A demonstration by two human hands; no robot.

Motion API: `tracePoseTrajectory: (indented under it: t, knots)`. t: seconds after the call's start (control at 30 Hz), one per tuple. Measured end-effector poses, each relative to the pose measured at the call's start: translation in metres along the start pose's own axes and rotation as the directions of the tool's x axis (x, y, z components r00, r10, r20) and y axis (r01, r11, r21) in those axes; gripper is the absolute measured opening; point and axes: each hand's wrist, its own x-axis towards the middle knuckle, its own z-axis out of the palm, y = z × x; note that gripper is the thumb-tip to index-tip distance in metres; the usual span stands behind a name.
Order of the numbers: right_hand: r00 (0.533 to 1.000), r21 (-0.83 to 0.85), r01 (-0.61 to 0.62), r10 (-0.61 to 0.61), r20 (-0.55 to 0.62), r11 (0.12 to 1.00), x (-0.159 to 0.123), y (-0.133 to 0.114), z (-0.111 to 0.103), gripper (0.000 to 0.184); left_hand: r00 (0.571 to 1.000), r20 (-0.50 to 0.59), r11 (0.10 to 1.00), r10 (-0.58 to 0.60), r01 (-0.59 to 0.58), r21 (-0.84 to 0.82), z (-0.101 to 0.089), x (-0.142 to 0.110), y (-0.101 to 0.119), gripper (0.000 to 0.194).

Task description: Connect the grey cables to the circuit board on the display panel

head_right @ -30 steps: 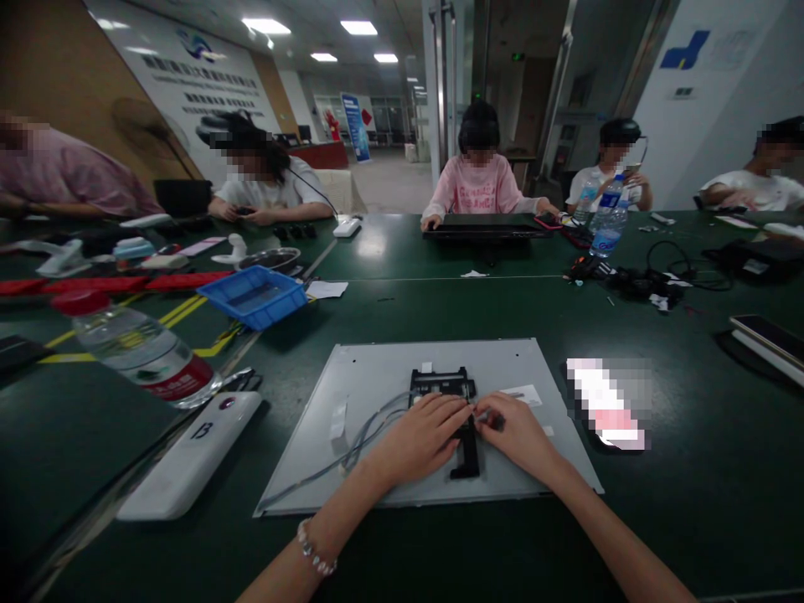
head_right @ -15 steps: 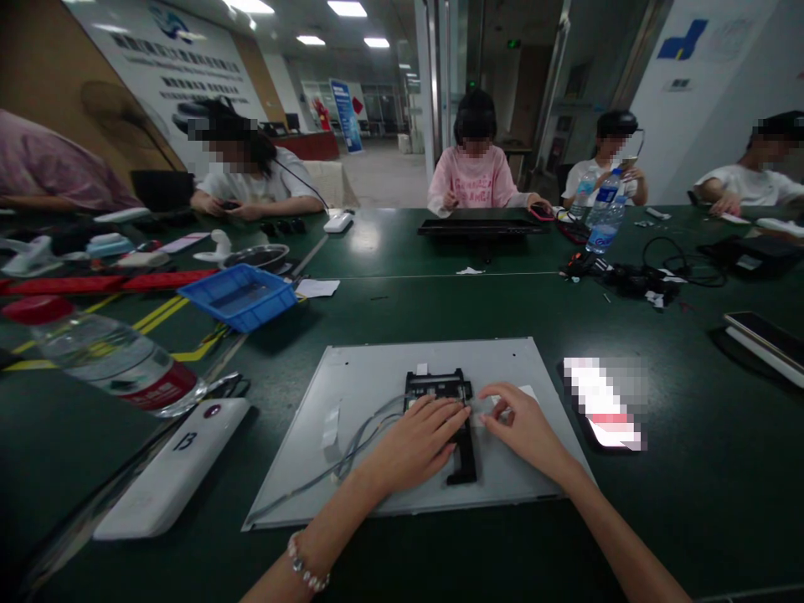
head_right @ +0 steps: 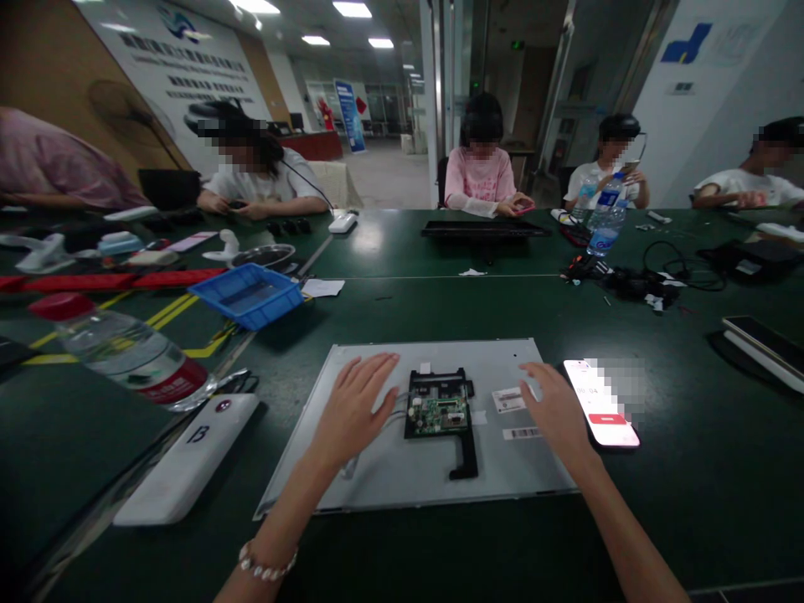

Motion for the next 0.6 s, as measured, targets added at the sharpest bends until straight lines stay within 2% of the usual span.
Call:
tracePoseTrajectory:
  t: [0.07,0.13,0.23,0.33,0.47,0.6]
  knots:
    - [0.981,-0.206,-0.083,0.044,-0.191,0.975,0.004,0.022,-0.014,0.046,0.993,-0.081,0.997,-0.08,0.081,0.012,-0.002,-0.005,-0.016,0.04]
    - [0.957,-0.352,-0.216,0.125,-0.262,0.911,0.004,0.045,-0.023,0.066,0.981,-0.134,0.99,-0.137,0.141,0.017,-0.001,-0.01,-0.026,0.039]
    - [0.945,-0.423,-0.324,0.268,-0.188,0.846,0.0,0.076,-0.027,0.081,0.971,-0.172,0.985,-0.169,0.174,0.017,0.002,-0.014,-0.033,0.039]
    - [0.931,-0.382,-0.361,0.352,-0.095,0.851,-0.004,0.093,-0.023,0.085,0.967,-0.186,0.984,-0.174,0.18,0.018,0.003,-0.014,-0.033,0.039]
    - [0.945,-0.311,-0.328,0.307,-0.116,0.892,-0.004,0.093,-0.022,0.083,0.972,-0.174,0.986,-0.16,0.167,0.026,0.003,-0.014,-0.033,0.038]
    - [0.942,-0.341,-0.317,0.252,-0.22,0.885,-0.002,0.072,-0.029,0.084,0.968,-0.178,0.982,-0.177,0.185,0.03,0.003,-0.015,-0.035,0.037]
